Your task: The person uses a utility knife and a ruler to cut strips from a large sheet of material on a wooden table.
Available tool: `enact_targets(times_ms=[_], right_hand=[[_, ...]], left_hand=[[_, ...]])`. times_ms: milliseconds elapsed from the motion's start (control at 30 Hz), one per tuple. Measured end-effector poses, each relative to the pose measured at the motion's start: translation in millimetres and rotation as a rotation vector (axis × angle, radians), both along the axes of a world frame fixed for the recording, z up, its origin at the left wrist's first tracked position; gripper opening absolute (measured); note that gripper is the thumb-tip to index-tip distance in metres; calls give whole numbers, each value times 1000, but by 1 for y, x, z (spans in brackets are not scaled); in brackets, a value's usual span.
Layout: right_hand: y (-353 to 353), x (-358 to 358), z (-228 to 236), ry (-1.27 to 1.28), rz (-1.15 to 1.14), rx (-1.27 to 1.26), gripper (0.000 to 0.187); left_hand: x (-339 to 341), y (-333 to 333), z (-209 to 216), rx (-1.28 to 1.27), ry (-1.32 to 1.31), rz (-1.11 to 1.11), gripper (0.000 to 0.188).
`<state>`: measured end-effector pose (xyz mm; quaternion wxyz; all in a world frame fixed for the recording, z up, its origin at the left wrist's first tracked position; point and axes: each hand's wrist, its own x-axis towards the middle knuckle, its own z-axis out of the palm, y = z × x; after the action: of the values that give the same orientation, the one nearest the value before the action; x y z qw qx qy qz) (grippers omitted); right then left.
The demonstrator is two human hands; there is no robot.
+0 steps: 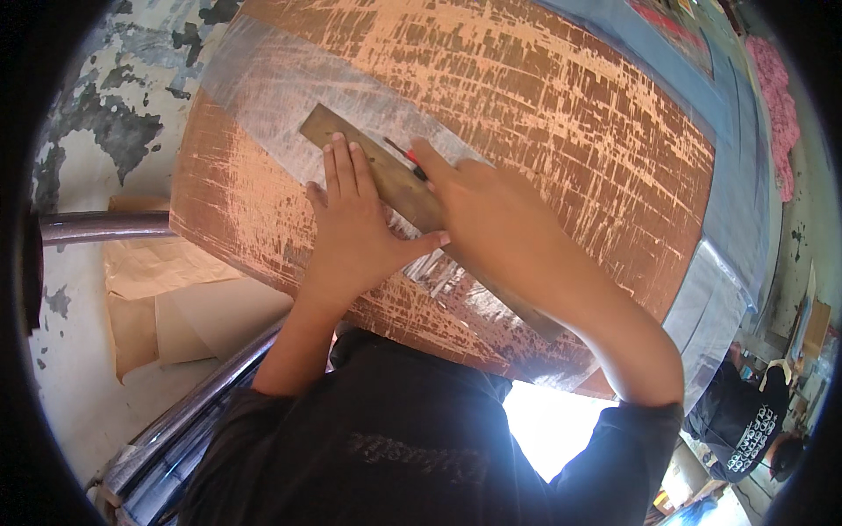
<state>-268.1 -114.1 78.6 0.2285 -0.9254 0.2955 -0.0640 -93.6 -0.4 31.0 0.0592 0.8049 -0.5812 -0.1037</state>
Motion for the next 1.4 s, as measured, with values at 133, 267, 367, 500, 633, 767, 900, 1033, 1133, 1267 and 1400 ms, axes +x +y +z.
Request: enact_targets(times_ms=[133, 267, 367, 500, 633, 767, 900, 1033, 1133, 1267, 1400], right_hand=[[-20, 60, -21, 29, 33, 8, 47], [-26, 83, -28, -10, 78, -9, 48], [-28, 90, -34, -40, 99, -23, 48], [-31, 96, -30, -29, 111, -50, 51], [-27, 96, -8, 30, 113, 0, 52], [-23, 74, 5, 82, 153, 3, 51], [-14, 32, 7, 82, 173, 11, 50], [4, -16, 28, 249, 90, 62, 53], [18, -58, 37, 377, 65, 123, 60], [37, -106, 59, 579, 55, 150, 70], [46, -140, 69, 557, 9, 114, 62]], left_hand=[[0, -1, 1, -18, 36, -13, 158], [-1, -1, 3, -17, 21, -9, 159], [-1, 1, 1, -23, 15, -4, 160], [-2, 0, 0, -31, 19, -8, 161], [-1, -2, 2, -3, -12, -21, 160], [0, -1, -1, 2, -21, -14, 158], [-1, -2, 2, 28, -20, -16, 159], [-3, -2, 0, 10, -15, -3, 161], [-1, 2, -8, -58, -3, -12, 161], [1, 3, -15, -18, 0, -11, 163], [-2, -1, -4, 39, -7, -2, 162]])
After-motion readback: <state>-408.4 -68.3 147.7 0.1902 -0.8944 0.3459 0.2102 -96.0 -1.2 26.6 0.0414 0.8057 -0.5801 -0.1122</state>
